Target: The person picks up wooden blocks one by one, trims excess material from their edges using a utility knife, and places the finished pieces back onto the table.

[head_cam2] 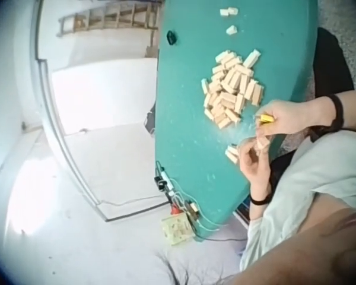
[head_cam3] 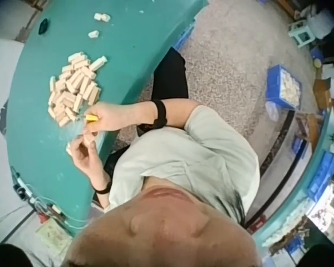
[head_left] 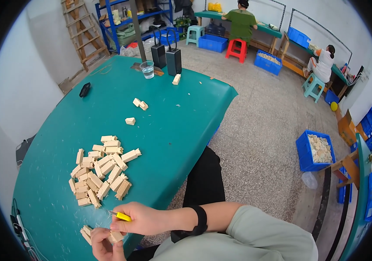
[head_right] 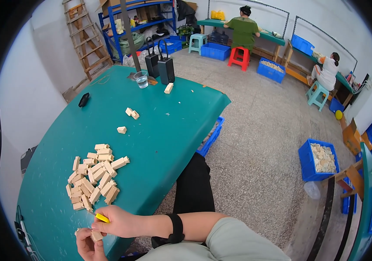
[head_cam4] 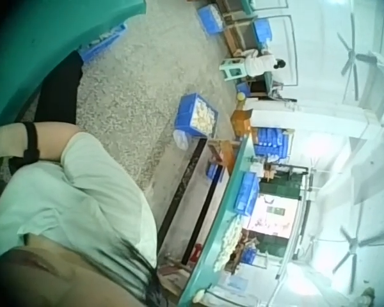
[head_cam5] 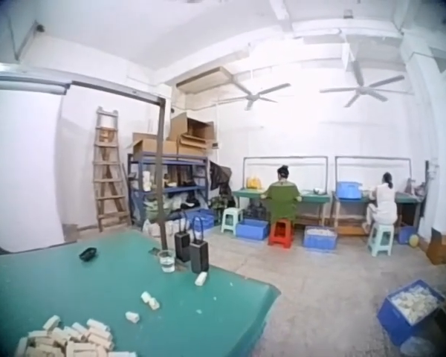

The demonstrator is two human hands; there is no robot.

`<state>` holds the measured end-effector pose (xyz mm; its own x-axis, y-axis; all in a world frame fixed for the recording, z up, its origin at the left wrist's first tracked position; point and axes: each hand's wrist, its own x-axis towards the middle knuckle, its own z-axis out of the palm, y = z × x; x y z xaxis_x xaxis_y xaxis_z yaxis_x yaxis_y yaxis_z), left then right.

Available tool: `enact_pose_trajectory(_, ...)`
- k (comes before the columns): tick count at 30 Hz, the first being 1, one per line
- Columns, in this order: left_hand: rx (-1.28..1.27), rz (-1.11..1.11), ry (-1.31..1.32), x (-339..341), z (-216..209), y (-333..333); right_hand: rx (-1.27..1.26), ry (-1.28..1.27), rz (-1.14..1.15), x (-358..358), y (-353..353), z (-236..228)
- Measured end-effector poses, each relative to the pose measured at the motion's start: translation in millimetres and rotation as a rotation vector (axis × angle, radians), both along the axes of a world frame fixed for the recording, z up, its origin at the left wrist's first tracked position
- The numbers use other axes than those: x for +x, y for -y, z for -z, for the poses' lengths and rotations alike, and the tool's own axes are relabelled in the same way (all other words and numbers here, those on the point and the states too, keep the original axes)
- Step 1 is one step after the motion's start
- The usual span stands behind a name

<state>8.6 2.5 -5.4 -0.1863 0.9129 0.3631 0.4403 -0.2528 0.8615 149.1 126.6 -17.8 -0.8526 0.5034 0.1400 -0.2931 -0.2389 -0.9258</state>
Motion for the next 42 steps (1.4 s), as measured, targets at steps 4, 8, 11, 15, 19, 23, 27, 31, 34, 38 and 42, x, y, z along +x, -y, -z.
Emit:
enact_pose_trajectory(4, 0.094, -0.052, 0.152, 6.1, -1.4, -3.5, 0.004, 0.021, 0.033, 0.0, -0.1, -2.1)
enact_pose_trajectory(8, -0.006, -0.058, 0.165, 2.8, -1.3, -0.4, 0.195, 0.047, 0.097, 5.3, 2.8, -6.1)
enact_pose_trajectory(11, -0.047, -0.063, 0.148, -4.3, 2.1, 6.7, 0.258, 0.064, 0.159, -2.9, 9.9, -1.5)
enact_pose_trajectory(15, -0.02, -0.129, 0.201, -9.5, 0.6, 16.6, 0.25, 0.136, 0.157, -11.1, 22.1, -14.3)
enact_pose_trajectory(19, 0.035, 0.05, 0.467, -7.8, -2.8, -0.3, 0.193, 0.206, 0.233, -2.4, 20.2, -20.1)
enact_pose_trajectory(23, 0.17, 0.093, 0.518, -12.3, -8.0, 1.5, 0.188, 0.272, 0.158, 1.7, 23.7, -26.7)
enact_pose_trajectory(27, 0.159, 0.077, 0.701, -22.5, 2.5, -3.0, 0.144, 0.334, 0.068, -12.4, 22.4, -23.1)
enact_pose_trajectory(31, 0.125, -0.063, 0.878, -26.0, 8.7, -10.5, 0.148, 0.332, 0.08, -25.8, 15.9, -9.2)
enact_pose_trajectory(34, 0.076, -0.123, 0.989, -35.2, 18.5, -14.3, 0.089, 0.245, 0.146, -35.9, 7.0, -2.2)
enact_pose_trajectory(38, -0.083, -0.042, 0.776, -45.3, 15.1, -14.8, -0.048, 0.181, 0.124, -41.2, -10.9, -0.7)
enact_pose_trajectory(42, -0.269, 0.021, 0.789, -50.2, 16.6, -19.1, -0.113, 0.124, 0.072, -52.1, -20.7, 3.4)
